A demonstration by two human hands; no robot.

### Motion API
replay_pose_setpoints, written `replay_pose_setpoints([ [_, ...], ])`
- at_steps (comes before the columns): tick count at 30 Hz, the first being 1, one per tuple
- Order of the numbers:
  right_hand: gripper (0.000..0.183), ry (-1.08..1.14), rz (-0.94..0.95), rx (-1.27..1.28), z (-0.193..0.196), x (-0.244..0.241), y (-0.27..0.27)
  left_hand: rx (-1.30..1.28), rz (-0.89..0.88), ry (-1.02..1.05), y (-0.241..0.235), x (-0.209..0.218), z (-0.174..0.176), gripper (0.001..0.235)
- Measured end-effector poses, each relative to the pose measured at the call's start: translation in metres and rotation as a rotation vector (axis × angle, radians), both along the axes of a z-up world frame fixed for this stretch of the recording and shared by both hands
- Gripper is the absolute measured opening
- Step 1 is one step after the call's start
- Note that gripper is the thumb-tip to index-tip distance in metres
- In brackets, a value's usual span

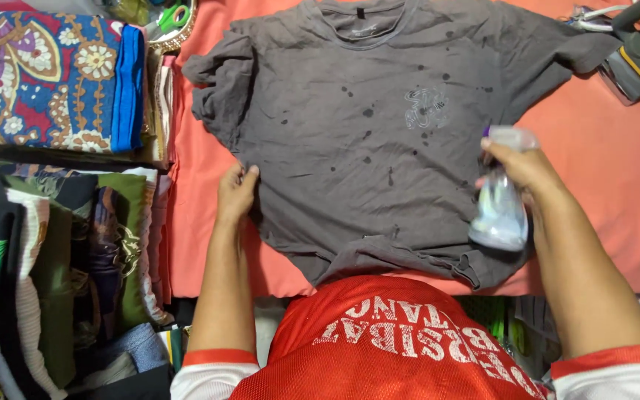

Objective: Spraying water and ironing a gray t-shirt.

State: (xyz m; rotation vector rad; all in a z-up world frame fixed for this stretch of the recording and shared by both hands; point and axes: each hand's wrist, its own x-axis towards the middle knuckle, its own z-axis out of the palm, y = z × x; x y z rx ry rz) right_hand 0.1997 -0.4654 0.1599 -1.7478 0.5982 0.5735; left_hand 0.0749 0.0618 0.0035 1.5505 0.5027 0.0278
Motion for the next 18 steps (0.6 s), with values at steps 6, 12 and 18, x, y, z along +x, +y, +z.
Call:
replay_pose_setpoints([
  [6,0.022,-0.524,-0.131,0.228,0.027,0.067,-0.015,0.239,0.295,-0.23,0.007,0.081,0.063,0.014],
  [12,0.03,-0.353,-0.019,0.161,0.049,0.072,-0.017,1.016,0.292,-0.597,-0.024,0.084,0.121,0.056],
  [18,0.059,0.03,0.355,-0.049,0.041,-0.019,0.018,0.832,-0.506,-0.551,-0.129,0.019,0.165,0.057],
])
